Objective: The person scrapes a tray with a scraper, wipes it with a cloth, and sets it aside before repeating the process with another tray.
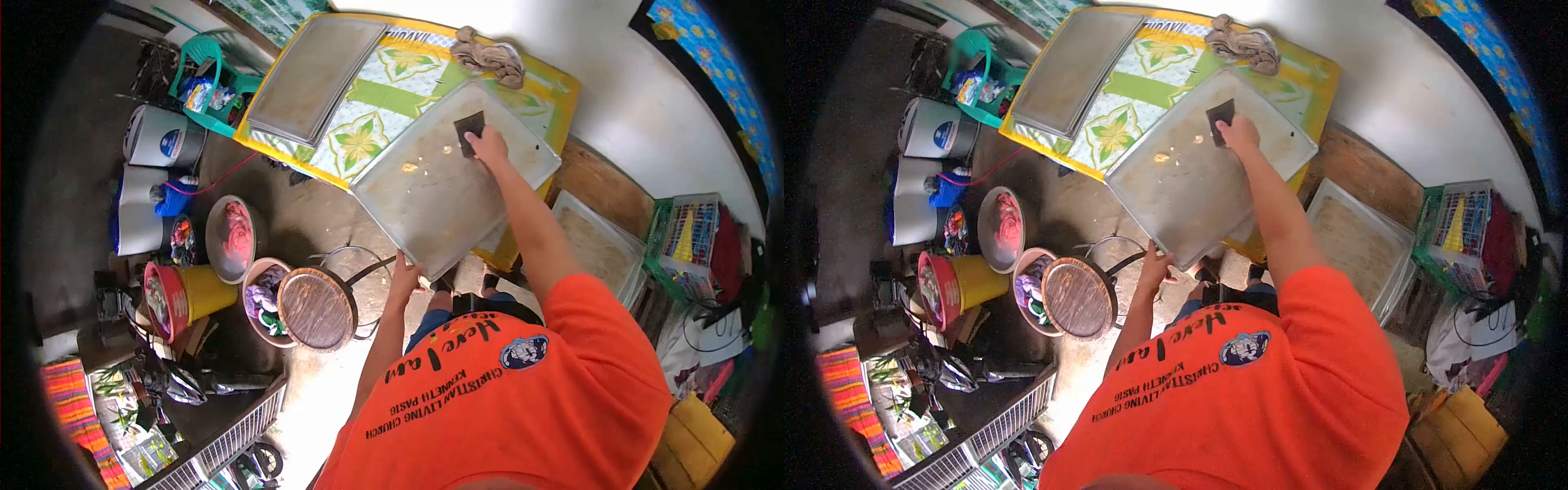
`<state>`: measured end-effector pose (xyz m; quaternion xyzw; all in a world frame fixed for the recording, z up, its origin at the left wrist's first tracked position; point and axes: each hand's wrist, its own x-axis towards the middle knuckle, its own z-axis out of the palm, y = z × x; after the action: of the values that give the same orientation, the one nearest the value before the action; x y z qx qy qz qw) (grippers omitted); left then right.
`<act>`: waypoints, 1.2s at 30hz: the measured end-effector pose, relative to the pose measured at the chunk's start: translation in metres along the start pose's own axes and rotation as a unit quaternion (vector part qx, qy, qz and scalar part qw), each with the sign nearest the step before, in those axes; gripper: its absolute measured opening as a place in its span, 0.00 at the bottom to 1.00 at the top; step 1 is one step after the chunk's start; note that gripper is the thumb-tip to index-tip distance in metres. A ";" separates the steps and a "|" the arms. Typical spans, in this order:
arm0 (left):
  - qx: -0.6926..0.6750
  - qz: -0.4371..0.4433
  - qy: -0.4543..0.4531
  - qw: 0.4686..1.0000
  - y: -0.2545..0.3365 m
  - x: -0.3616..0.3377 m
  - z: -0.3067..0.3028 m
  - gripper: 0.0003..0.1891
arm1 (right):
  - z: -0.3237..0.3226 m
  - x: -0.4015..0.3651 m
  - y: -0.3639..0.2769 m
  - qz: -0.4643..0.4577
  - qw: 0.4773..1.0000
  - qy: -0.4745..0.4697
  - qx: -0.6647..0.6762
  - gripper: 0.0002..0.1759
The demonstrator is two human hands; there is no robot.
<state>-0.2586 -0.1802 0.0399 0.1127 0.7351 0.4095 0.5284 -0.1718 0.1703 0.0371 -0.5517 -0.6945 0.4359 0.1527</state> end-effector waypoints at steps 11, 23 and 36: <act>0.047 0.003 0.008 0.999 0.000 0.003 -0.001 0.50 | 0.014 -0.080 -0.020 -0.107 0.988 -0.029 -0.111 0.25; 0.079 -0.012 -0.017 0.997 -0.003 0.008 -0.003 0.52 | -0.001 -0.076 0.011 -0.166 0.962 -0.011 -0.218 0.25; 0.130 0.000 0.022 0.991 -0.005 0.009 0.001 0.51 | 0.043 -0.138 0.004 -0.176 0.968 -0.100 -0.149 0.29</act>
<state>-0.2599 -0.1775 0.0301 0.1712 0.7934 0.3131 0.4931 -0.1511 0.0271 0.0463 -0.3910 -0.8495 0.3468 0.0721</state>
